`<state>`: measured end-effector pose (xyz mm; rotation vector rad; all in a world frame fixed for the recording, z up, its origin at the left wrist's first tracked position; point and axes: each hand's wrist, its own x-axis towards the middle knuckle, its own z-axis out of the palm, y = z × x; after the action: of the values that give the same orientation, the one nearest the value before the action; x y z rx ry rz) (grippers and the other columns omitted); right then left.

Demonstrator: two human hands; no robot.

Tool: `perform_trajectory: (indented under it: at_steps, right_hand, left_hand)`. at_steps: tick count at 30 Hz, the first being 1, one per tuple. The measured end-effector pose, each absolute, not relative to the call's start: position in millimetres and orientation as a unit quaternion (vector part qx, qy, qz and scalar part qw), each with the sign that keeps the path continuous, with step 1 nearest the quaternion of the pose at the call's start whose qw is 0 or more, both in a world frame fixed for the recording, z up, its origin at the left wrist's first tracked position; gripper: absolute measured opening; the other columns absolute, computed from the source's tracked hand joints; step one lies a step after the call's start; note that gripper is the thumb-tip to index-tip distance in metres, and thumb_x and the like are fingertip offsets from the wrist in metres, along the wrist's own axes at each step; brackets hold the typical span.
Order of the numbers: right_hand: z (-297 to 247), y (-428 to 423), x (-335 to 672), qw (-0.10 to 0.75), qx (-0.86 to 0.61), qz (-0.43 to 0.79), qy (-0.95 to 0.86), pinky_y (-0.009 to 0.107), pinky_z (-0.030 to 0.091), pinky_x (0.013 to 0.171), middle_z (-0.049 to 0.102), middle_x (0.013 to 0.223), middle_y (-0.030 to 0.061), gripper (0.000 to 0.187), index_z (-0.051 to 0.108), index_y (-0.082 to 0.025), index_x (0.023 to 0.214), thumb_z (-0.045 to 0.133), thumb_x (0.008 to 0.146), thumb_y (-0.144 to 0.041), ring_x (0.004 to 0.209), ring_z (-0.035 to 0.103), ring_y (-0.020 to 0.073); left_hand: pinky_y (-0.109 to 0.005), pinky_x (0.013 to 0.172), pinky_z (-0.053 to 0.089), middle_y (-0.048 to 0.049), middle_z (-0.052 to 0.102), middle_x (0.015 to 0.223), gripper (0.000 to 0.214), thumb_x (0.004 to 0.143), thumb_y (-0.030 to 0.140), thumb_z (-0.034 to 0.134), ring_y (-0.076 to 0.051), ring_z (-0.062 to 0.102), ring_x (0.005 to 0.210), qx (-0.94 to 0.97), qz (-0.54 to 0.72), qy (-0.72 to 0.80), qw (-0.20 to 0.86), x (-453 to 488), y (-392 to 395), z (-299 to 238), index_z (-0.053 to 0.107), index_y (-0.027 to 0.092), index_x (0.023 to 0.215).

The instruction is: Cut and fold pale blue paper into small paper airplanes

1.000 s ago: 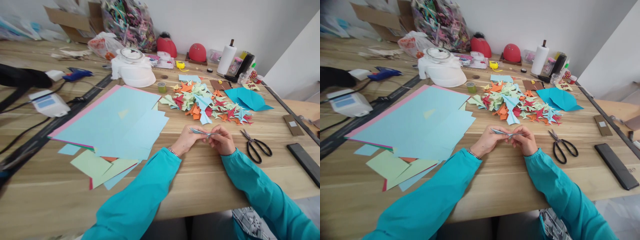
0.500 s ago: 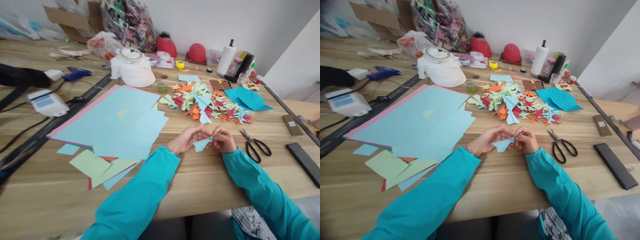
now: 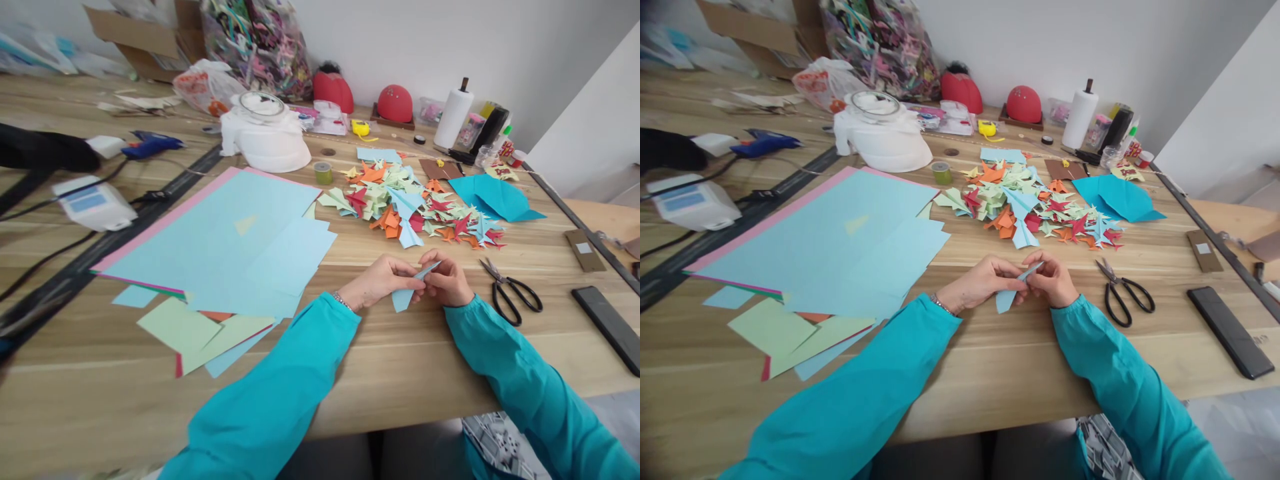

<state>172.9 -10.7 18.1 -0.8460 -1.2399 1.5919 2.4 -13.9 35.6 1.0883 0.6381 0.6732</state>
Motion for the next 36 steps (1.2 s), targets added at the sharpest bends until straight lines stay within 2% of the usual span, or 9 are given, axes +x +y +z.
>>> perform_trajectory:
  at_steps: [8,19,26,30,34,36]
  right_hand:
    - [18.4,-6.6,172.8,0.472,-0.356,0.64,-0.491,0.017,0.031,0.032,0.062,0.048,-0.0017,0.027,0.058,-0.017,0.062,0.079,0.056,-0.031,0.034,0.048,0.0074]
    - [14.2,-7.1,172.1,0.508,-0.369,0.594,-0.503,0.018,0.033,0.032,0.063,0.05,-0.001,0.023,0.064,-0.017,0.059,0.08,0.06,-0.032,0.036,0.048,0.0069]
    - [15.3,-8.5,172.6,0.518,-0.356,0.586,-0.512,0.021,0.039,0.037,0.062,0.053,-0.0009,0.021,0.065,-0.017,0.062,0.077,0.066,-0.033,0.041,0.051,0.0088]
    - [18.6,-10.1,170.6,0.522,-0.344,0.579,-0.524,0.023,0.041,0.038,0.062,0.054,-0.0021,0.024,0.064,-0.018,0.071,0.079,0.063,-0.035,0.041,0.053,0.0099]
    - [20.7,-11.3,167.5,0.49,-0.367,0.563,-0.556,0.023,0.04,0.038,0.062,0.052,-0.0005,0.025,0.059,-0.017,0.066,0.078,0.065,-0.034,0.043,0.058,0.0136]
    - [20.9,-10.8,167.2,0.495,-0.374,0.557,-0.551,0.023,0.04,0.038,0.064,0.055,0.0003,0.027,0.058,-0.017,0.063,0.078,0.064,-0.035,0.043,0.057,0.0123]
  left_hand:
    - [-0.022,0.054,0.047,-0.0049,0.067,0.061,0.025,0.063,0.033,0.078,-0.011,0.058,0.055,0.534,0.35,0.332,0.695,3.9,-15.0,39.5,0.072,0.01,0.071]
    - [-0.023,0.051,0.048,-0.0057,0.066,0.058,0.032,0.062,0.038,0.078,-0.013,0.061,0.053,0.509,0.362,0.335,0.706,3.5,-13.0,37.5,0.07,0.009,0.068]
    - [-0.023,0.052,0.048,-0.0069,0.067,0.061,0.035,0.064,0.044,0.076,-0.013,0.062,0.055,0.521,0.358,0.324,0.703,4.4,-12.7,34.9,0.069,0.009,0.068]
    - [-0.023,0.055,0.048,-0.0061,0.068,0.064,0.035,0.068,0.046,0.072,-0.013,0.062,0.058,0.555,0.365,0.345,0.663,4.9,-12.4,34.5,0.07,0.011,0.068]
    - [-0.021,0.056,0.047,-0.0057,0.07,0.067,0.033,0.075,0.044,0.066,-0.013,0.062,0.061,0.61,0.367,0.36,0.604,6.1,-12.6,32.5,0.071,0.012,0.07]
    - [-0.02,0.053,0.045,-0.005,0.069,0.067,0.03,0.076,0.042,0.065,-0.012,0.06,0.059,0.614,0.377,0.374,0.584,7.4,-13.2,30.3,0.072,0.012,0.074]
